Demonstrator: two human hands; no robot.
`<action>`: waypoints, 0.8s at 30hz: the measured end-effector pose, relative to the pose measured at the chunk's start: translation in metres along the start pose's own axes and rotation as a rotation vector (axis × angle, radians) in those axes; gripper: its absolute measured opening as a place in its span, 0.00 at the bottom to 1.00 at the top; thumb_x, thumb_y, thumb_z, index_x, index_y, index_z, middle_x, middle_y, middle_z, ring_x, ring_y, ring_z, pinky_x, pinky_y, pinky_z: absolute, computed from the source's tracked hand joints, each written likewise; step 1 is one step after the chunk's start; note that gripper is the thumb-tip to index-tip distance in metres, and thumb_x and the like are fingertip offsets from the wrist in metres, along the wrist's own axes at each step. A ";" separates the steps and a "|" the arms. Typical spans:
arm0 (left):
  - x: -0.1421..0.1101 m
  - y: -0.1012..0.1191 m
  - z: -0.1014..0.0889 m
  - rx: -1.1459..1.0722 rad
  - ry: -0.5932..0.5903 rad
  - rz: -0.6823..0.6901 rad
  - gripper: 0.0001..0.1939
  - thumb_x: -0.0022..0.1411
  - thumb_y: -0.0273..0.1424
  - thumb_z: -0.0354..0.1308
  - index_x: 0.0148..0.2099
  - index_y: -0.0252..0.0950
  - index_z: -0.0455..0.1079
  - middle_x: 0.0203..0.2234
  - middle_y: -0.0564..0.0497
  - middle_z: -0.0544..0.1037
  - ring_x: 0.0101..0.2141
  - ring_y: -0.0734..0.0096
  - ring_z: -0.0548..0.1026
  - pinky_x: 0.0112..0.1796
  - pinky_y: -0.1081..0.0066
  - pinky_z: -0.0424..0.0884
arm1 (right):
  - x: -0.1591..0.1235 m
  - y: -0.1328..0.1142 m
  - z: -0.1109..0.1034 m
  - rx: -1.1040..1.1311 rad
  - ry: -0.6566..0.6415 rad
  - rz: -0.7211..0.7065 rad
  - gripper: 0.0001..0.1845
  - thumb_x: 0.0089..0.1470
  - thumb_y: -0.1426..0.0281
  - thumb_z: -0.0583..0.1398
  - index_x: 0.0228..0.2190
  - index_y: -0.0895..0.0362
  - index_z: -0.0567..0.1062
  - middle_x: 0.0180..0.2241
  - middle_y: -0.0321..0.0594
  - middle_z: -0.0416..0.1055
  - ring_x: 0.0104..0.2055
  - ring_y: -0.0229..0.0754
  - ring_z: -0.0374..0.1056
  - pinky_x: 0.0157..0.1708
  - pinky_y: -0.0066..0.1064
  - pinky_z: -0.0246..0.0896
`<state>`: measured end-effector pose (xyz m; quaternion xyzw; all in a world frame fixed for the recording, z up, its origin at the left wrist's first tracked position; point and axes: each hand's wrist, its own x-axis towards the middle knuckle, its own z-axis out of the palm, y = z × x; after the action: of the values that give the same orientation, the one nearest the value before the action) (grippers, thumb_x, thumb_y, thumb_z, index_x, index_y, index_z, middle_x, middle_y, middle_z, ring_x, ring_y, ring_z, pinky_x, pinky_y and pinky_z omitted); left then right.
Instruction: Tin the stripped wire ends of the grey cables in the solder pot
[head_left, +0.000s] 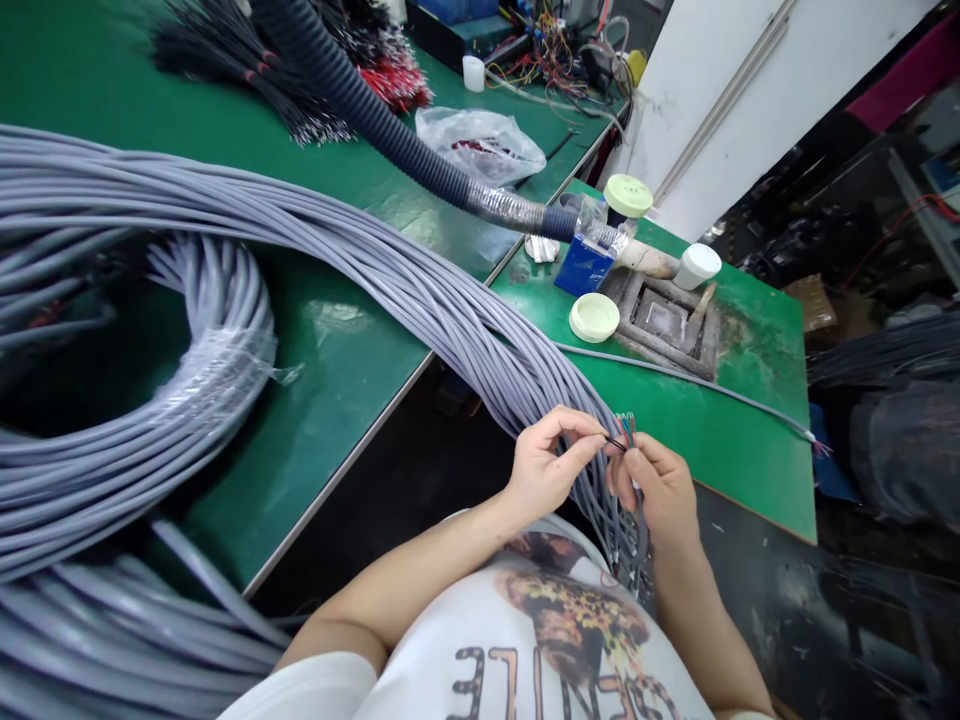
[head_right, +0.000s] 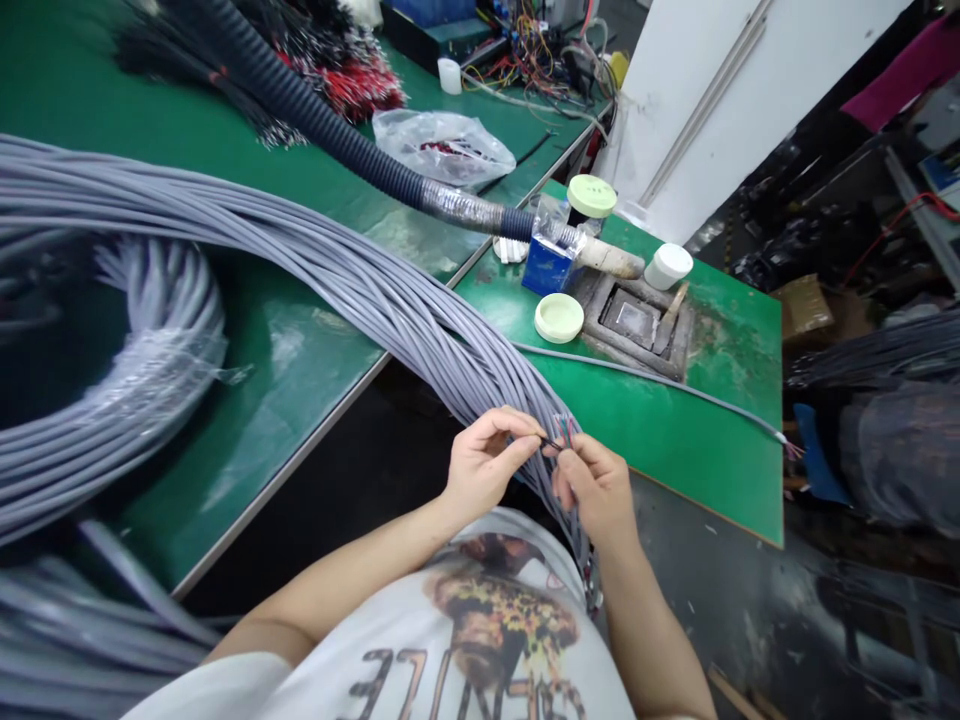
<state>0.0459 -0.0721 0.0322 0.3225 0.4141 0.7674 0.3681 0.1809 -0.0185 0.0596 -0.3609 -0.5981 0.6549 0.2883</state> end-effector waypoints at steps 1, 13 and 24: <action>0.000 0.000 0.000 -0.002 0.001 0.006 0.01 0.58 0.27 0.62 0.34 0.35 0.72 0.30 0.50 0.77 0.33 0.70 0.74 0.36 0.70 0.69 | 0.003 -0.004 0.001 -0.037 0.036 -0.016 0.09 0.58 0.63 0.58 0.32 0.55 0.75 0.12 0.27 0.59 0.15 0.32 0.54 0.21 0.27 0.53; 0.004 -0.014 0.005 -0.177 0.156 -0.103 0.12 0.54 0.29 0.65 0.41 0.35 0.69 0.29 0.51 0.79 0.31 0.74 0.76 0.36 0.73 0.71 | 0.018 -0.014 0.011 -0.430 0.268 -0.187 0.10 0.55 0.64 0.61 0.26 0.57 0.75 0.17 0.30 0.64 0.20 0.32 0.59 0.22 0.25 0.56; 0.031 -0.027 -0.029 0.659 -0.088 0.342 0.13 0.60 0.34 0.59 0.47 0.37 0.70 0.38 0.47 0.79 0.42 0.63 0.73 0.45 0.60 0.66 | 0.102 -0.067 -0.025 -0.832 0.086 -0.214 0.19 0.54 0.61 0.60 0.17 0.57 0.68 0.14 0.31 0.61 0.17 0.33 0.56 0.20 0.26 0.50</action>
<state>0.0141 -0.0474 0.0015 0.5210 0.5629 0.6287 0.1283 0.1393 0.0863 0.1125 -0.4093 -0.8327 0.3088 0.2092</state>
